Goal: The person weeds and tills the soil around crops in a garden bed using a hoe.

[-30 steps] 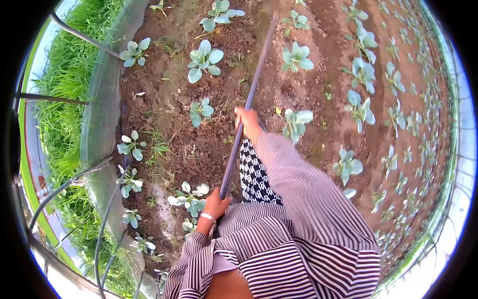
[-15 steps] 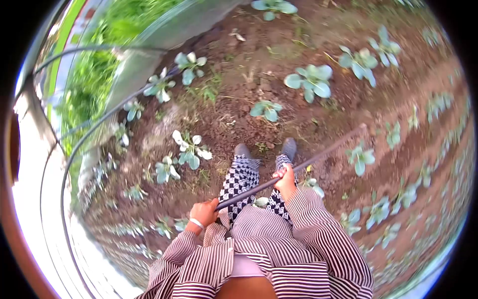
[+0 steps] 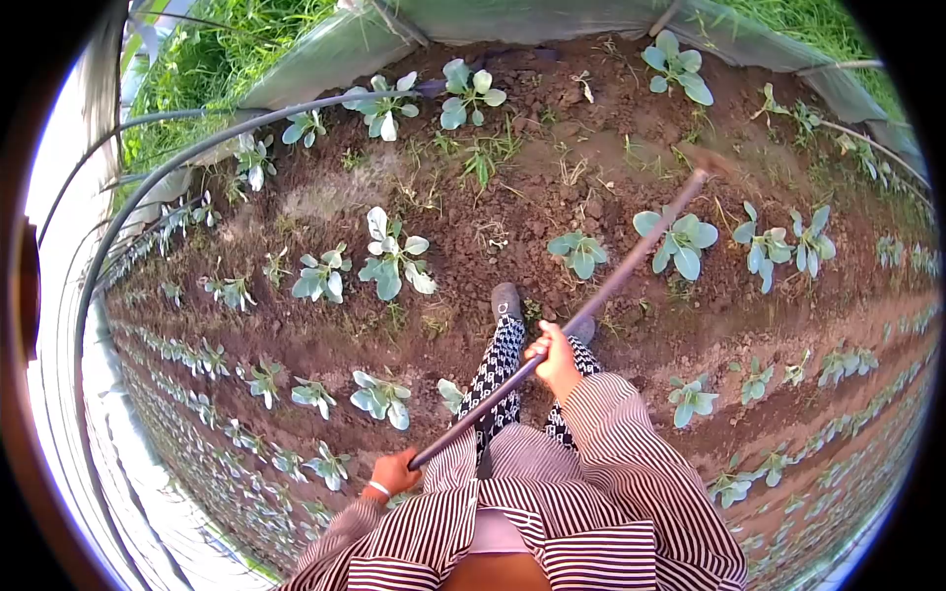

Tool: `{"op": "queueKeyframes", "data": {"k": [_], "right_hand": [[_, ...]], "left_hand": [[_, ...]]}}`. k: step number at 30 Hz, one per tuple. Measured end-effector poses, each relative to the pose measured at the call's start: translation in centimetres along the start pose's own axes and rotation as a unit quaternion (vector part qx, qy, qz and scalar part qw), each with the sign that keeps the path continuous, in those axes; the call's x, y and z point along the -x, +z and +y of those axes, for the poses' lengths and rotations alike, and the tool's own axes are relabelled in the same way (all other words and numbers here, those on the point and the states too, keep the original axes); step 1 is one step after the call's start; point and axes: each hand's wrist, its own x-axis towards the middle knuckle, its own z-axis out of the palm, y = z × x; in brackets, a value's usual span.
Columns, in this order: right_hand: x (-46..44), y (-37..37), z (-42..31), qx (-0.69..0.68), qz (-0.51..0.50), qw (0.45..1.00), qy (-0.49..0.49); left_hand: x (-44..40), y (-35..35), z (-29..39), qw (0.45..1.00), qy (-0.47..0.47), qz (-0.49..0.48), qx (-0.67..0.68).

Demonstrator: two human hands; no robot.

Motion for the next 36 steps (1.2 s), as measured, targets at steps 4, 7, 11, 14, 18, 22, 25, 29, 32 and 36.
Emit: {"op": "queueKeyframes", "data": {"k": [4,7,11,14,18,22,25,29,32,36], "right_hand": [[-2.1,3.7,6.7,0.1,0.035,0.992,0.069],[-4.0,6.4,10.8,0.167,0.022,0.982,0.086],[-7.4,11.4,12.9,0.286,-0.07,0.955,0.041],[-9.3,16.3,12.2,0.373,-0.089,0.922,-0.064],[-10.9,21.3,10.2,0.461,-0.084,0.875,-0.123],[-15.1,23.9,8.2,0.54,-0.096,0.816,-0.182],[-19.6,26.9,6.2,0.629,-0.075,0.73,-0.256],[-24.1,28.7,4.1,0.745,0.027,0.607,-0.276],[-21.4,25.2,6.7,0.707,0.025,0.664,-0.24],[-17.7,22.0,9.0,0.642,0.013,0.741,-0.197]], "left_hand": [[4.3,4.2,-2.1,0.989,-0.14,-0.001,0.045],[5.7,4.6,-2.3,0.966,-0.243,0.023,0.084],[3.5,5.2,-3.1,0.951,-0.192,0.124,0.21],[-0.6,4.6,-0.4,0.93,-0.164,0.146,0.295],[-7.2,3.2,4.9,0.888,-0.14,0.145,0.413],[-14.9,3.8,8.4,0.836,-0.146,0.136,0.511],[-21.6,3.4,10.1,0.809,-0.101,0.134,0.563],[-24.6,-2.0,10.7,0.682,-0.088,-0.028,0.725],[-18.8,-1.4,9.5,0.743,-0.125,-0.017,0.657],[-14.4,1.9,9.0,0.783,-0.131,0.037,0.607]]}}
